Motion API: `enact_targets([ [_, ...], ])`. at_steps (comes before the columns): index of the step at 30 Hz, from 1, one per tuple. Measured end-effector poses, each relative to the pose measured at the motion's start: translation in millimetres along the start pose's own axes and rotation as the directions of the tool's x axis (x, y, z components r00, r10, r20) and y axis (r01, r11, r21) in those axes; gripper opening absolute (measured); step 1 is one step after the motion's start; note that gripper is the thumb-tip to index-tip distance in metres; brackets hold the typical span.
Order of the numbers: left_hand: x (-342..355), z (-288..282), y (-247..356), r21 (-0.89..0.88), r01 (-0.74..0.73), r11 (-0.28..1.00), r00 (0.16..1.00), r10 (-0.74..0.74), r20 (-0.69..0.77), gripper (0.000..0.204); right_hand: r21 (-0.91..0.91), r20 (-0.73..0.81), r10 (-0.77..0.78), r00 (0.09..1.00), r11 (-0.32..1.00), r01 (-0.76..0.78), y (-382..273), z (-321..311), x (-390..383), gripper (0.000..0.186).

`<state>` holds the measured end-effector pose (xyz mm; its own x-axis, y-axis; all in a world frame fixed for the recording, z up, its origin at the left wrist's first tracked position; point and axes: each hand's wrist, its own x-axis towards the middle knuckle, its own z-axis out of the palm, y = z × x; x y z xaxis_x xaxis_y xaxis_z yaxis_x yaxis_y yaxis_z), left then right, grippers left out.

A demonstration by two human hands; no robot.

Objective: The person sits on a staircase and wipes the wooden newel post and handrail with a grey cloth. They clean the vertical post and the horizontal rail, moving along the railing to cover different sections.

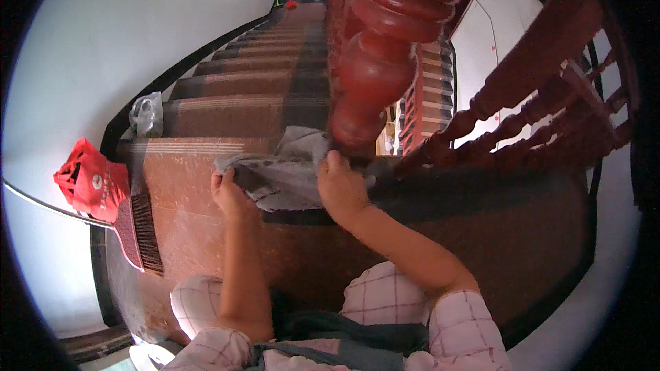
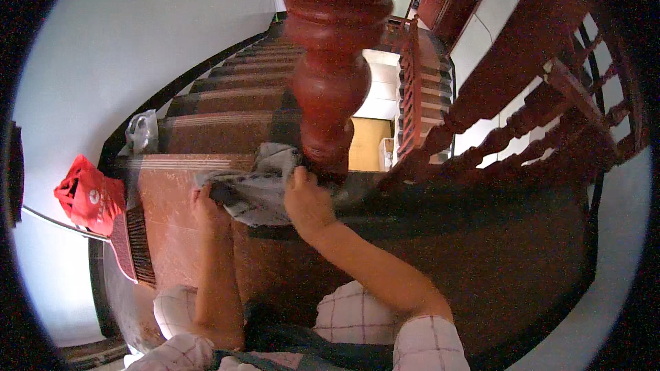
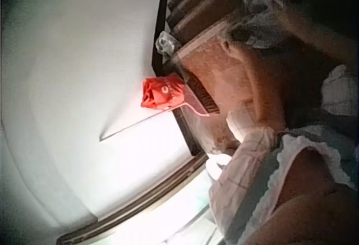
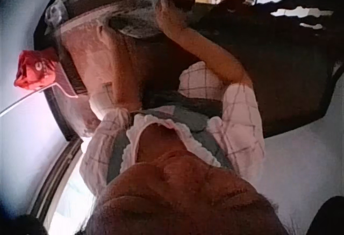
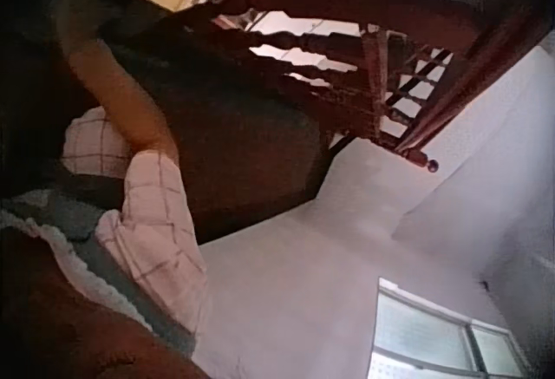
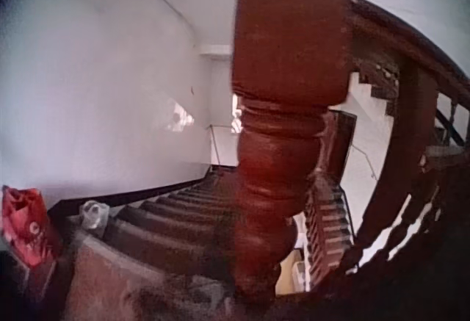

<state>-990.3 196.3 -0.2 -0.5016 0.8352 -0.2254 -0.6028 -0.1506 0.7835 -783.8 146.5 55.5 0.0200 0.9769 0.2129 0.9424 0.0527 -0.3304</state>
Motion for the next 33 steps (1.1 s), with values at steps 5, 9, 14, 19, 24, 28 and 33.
enact_targets([
  [5, -21, 8, -25, 0.078, 0.143, 0.987, 0.981, -0.152, 0.122, 0.011, -0.279, 0.098, -0.192, 0.977, 0.937, 0.212, 32, -29, -14, 0.03],
  [9, -54, 42, -19, 0.07, 0.231, 0.97, 0.959, -0.239, 0.153, 0.007, -0.123, 0.203, 0.23, 0.952, 0.97, -0.208, 58, -70, -36, 0.043],
  [14, -110, 90, -5, 0.088, 0.066, 0.994, 0.898, -0.098, 0.429, 0.013, 0.698, 0.038, 0.404, 0.914, 0.644, -0.314, 97, -127, -34, 0.051],
  [19, -112, 138, -45, 0.32, -0.643, 0.696, 0.657, 0.287, 0.697, 0.072, 0.994, 0.036, 0.456, 0.889, 0.074, -0.078, 94, -136, 5, 0.048],
  [24, -94, 163, -46, 0.312, -0.604, 0.734, 0.624, 0.192, 0.757, 0.101, 0.975, 0.131, 0.238, 0.962, 0.146, -0.168, 90, -93, 20, 0.052],
  [28, -65, 157, -34, 0.338, -0.607, 0.72, 0.501, 0.016, 0.865, 0.096, 0.953, 0.21, 0.197, 0.958, 0.177, -0.246, 92, -80, 29, 0.052],
  [33, -55, 164, -12, 0.311, -0.573, 0.758, 0.39, -0.081, 0.917, 0.088, 0.903, 0.22, 0.129, 0.967, 0.348, -0.252, 114, -73, 32, 0.06],
])
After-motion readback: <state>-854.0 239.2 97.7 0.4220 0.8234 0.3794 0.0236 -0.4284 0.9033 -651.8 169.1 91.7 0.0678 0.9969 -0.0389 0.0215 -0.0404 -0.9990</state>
